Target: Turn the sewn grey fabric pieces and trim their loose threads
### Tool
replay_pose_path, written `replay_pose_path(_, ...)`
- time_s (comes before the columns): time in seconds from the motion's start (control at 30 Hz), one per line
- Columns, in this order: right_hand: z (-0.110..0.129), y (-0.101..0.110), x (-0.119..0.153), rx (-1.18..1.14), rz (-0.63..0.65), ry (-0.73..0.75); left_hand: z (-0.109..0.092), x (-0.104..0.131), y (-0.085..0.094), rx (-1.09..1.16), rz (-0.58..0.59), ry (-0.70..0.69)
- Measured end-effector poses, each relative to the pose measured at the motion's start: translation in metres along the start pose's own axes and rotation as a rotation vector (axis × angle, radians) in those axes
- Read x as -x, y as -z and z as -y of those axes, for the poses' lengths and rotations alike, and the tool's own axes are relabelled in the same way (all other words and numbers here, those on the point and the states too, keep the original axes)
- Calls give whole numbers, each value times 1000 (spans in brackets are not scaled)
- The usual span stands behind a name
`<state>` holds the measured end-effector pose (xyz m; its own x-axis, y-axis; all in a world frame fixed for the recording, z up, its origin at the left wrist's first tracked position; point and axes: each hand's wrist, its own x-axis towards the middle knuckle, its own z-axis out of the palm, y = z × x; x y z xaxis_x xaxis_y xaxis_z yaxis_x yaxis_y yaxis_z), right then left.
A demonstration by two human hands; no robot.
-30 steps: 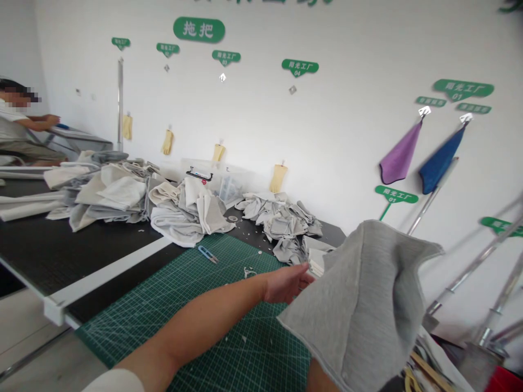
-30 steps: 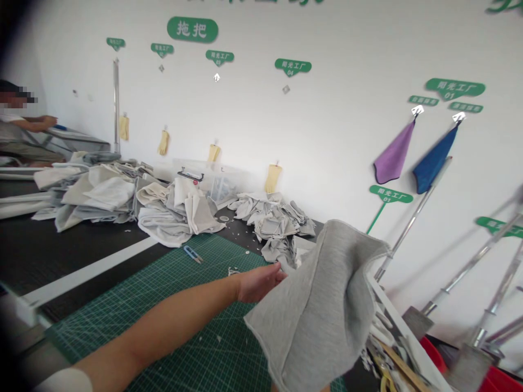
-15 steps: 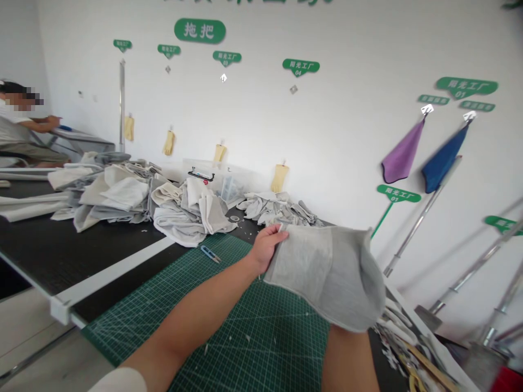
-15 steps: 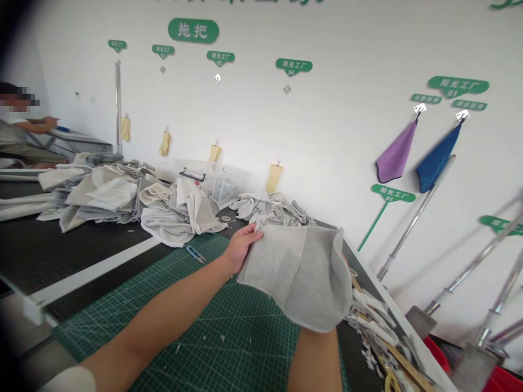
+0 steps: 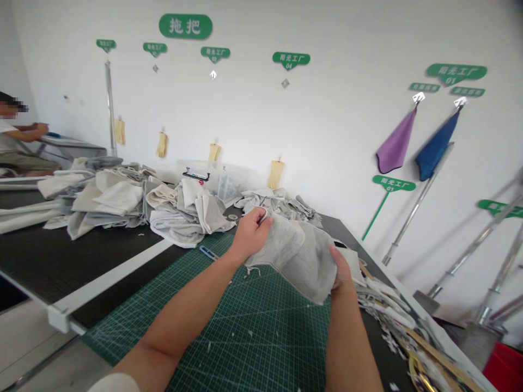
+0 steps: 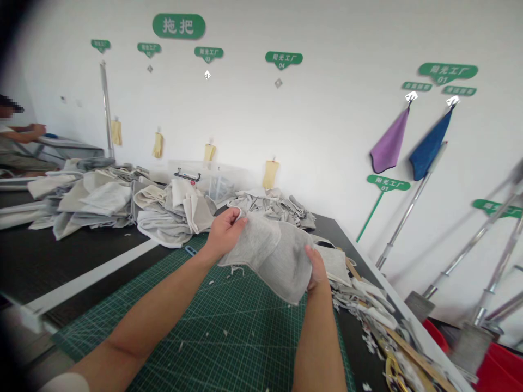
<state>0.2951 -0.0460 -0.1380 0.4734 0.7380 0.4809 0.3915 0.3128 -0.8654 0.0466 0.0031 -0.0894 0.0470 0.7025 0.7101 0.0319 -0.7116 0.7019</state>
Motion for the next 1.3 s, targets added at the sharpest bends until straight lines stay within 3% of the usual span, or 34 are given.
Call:
replay_pose_path(0.13,-4,-6,-4,-261,-2,-157,10,-6,-2,249,103,197)
replay_pose_path(0.27,-4,6,-10,-504,-174,-320,16,-15,7,411,24,312)
replay_pose_path(0.37,-4,17,-12,-578,-299,-361,18,-21,17,399,-36,305)
replay_pose_path(0.63,-1,14,-16,-371,-324,-215,19,-21,21,-24,-68,73)
replay_pose_path(0.77,9,15,-13,-183,-272,-66,12,-18,25,-280,-64,-45)
replay_pose_path(0.9,29,10,-5,96,-220,-16,-3,-10,25,-527,-19,-76)
replay_pose_path(1.07,58,-29,13,341,-50,131,-27,18,1,-754,203,-154)
replay_pose_path(1.2,72,-61,26,171,110,117,-36,37,-18,-811,413,-222)
replay_pose_path(1.3,76,-66,31,-13,243,80,-39,41,-20,-800,458,-206)
